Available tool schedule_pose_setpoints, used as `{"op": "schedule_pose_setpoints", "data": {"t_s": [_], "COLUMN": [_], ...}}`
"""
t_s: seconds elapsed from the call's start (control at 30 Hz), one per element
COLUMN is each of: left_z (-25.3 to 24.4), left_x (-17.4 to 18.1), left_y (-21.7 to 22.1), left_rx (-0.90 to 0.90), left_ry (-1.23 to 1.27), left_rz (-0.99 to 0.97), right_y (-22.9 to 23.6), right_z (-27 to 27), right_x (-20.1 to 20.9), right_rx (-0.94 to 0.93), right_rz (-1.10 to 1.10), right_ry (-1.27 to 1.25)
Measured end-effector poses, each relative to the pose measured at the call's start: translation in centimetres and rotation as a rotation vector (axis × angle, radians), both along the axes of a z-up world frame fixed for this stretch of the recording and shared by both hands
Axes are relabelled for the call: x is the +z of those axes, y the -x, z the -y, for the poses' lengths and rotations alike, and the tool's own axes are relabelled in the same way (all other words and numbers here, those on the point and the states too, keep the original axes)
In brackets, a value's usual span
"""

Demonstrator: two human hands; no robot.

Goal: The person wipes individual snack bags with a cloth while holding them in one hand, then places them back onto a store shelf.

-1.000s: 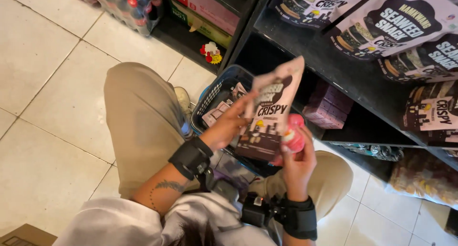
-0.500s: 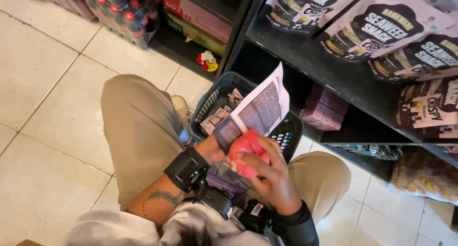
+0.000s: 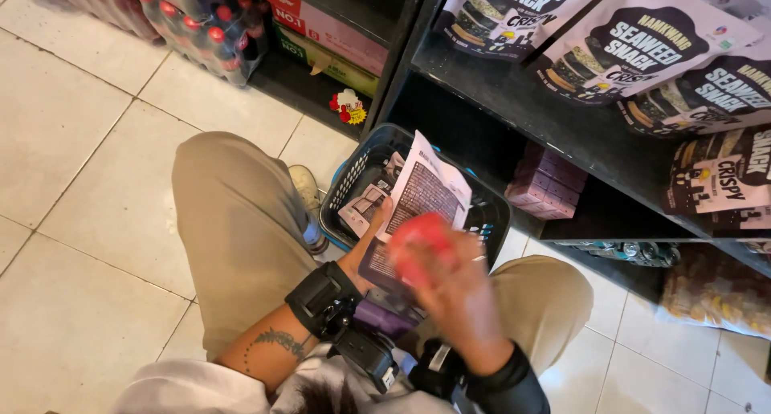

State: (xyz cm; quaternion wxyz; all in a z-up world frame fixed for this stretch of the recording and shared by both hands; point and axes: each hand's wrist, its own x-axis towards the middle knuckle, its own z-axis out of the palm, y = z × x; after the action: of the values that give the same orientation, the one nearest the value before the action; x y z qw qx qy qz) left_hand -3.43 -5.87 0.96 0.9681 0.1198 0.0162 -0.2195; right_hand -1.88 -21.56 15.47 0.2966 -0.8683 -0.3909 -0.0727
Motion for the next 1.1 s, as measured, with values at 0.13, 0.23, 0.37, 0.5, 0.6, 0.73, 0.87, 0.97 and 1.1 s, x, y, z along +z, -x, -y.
{"op": "schedule_pose_setpoints", "data": {"t_s": [0.13,0.23,0.37,0.5,0.6,0.73,0.87,0.97,1.1], "left_z": [-0.1,-0.6,-2.5,-2.8,-3.5,-4.6,-4.4,-4.0,-3.6], "left_x": [-2.9,-0.3,2.5,0.6,0.5,1.5,2.0,0.7,-1.8], "left_y": [0.4,0.8,0.9,1.4,1.2,1.6,1.0,0.3,-0.1], "left_rx": [-0.010,-0.020,-0.085,-0.192,-0.198,-0.168,-0.090,-0.019,0.094], "left_ry": [0.013,0.013,-0.116,-0.120,-0.126,-0.136,-0.155,-0.141,-0.107], "left_rz": [-0.079,-0.027,0.201,0.264,0.232,0.241,0.257,0.233,0.112], "right_y": [0.6,-1.6,-5.9,-7.9,-8.7,-9.7,-9.9,-9.9,-7.2], "right_z": [-1.0,-1.1,-1.1,-1.9,-2.0,-0.5,1.2,2.4,2.2], "right_x": [1.5,1.4,2.0,4.1,4.3,2.4,0.5,-1.3,-2.0], "right_rx": [0.255,0.299,0.216,0.149,0.132,0.113,0.058,-0.009,-0.050], "right_rz": [0.022,-0.008,0.028,0.031,-0.005,-0.095,-0.107,-0.069,-0.101], "right_ry": [0.095,0.124,0.067,-0.043,-0.079,-0.075,-0.068,-0.054,-0.016]}}
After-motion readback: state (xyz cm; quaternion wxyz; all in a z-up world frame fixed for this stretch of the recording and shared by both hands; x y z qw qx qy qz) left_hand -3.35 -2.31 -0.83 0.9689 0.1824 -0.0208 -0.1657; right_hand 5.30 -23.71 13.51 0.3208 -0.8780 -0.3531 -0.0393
